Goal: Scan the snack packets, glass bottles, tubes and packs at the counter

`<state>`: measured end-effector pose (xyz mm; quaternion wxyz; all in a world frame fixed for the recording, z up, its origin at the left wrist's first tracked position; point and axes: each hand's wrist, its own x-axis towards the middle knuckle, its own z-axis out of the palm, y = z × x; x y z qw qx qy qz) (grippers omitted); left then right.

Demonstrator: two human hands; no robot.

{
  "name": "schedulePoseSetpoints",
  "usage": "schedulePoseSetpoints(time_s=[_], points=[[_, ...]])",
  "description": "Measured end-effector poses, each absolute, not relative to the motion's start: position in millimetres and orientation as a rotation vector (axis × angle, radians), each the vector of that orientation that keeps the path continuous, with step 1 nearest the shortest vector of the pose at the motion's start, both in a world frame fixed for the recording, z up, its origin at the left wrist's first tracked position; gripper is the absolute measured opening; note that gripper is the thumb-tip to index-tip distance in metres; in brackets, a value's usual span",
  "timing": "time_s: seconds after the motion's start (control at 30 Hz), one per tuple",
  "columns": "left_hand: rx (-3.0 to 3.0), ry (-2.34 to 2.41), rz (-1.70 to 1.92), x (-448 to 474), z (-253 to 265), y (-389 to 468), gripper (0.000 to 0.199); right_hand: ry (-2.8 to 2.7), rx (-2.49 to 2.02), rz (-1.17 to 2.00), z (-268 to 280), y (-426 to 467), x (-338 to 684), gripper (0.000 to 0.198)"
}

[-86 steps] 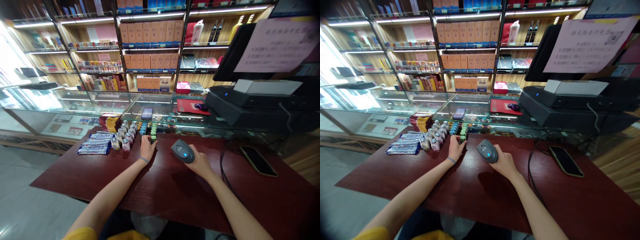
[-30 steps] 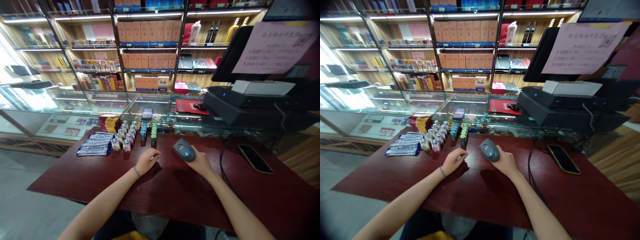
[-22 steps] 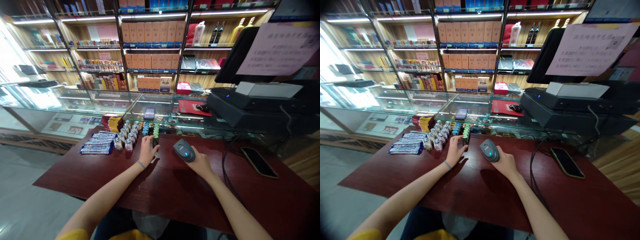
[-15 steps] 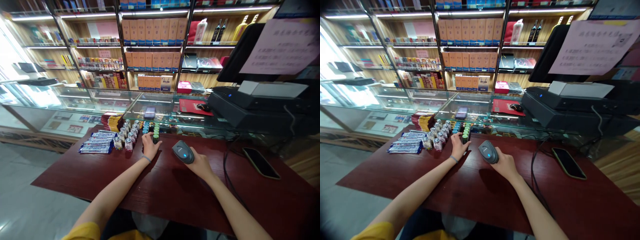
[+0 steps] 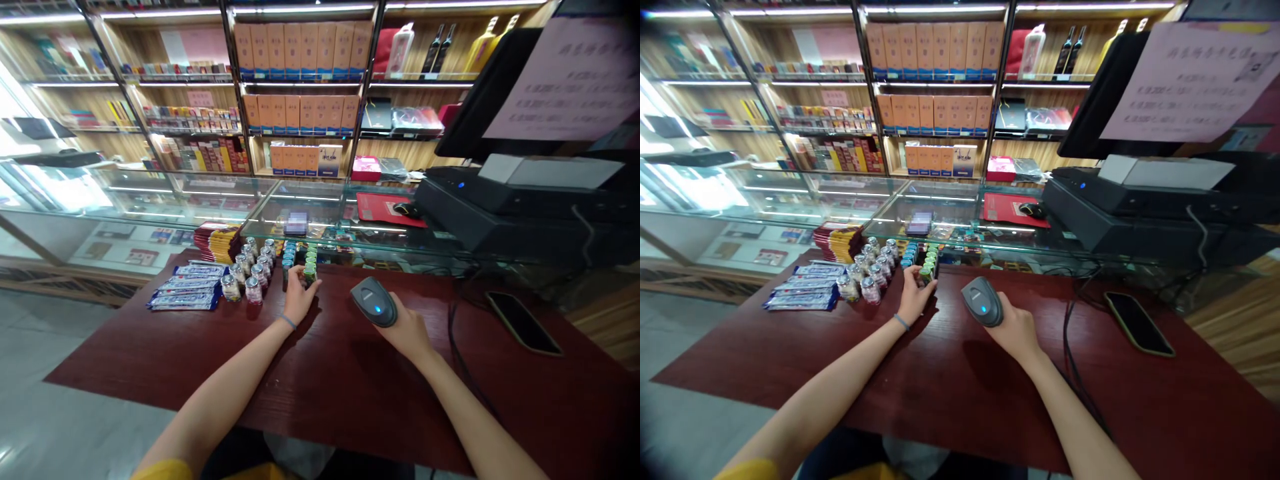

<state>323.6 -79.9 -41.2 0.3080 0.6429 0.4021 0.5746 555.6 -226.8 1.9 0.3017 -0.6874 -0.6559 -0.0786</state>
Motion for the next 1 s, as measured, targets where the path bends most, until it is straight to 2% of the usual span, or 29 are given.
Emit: schedulePoseSetpoints(time_s=[0.13,0.37,0.6,0.77,1.0], points=[[1.403,0.731,1.387,321,-22,-92,0.054,-1.585,-1.848,-0.139,8,-228,559,0.03],[0.693,0.424,0.931,316,3,-105,0.04,-1.621,-1.791,0.251,25,-230,561,0.033],[0.624,0.453,0.85,314,-6,-104,0.038,-1.985,-1.741,0.296,39,-240,548,0.051],[0.609,0.478,0.87,315,-7,-103,0.041,-2.14,-1.679,0.275,43,-244,543,0.054],[0.594,0.455,0.862,319,-11,-98,0.038,-2.17,-1.614,0.295,43,-246,547,0.034]])
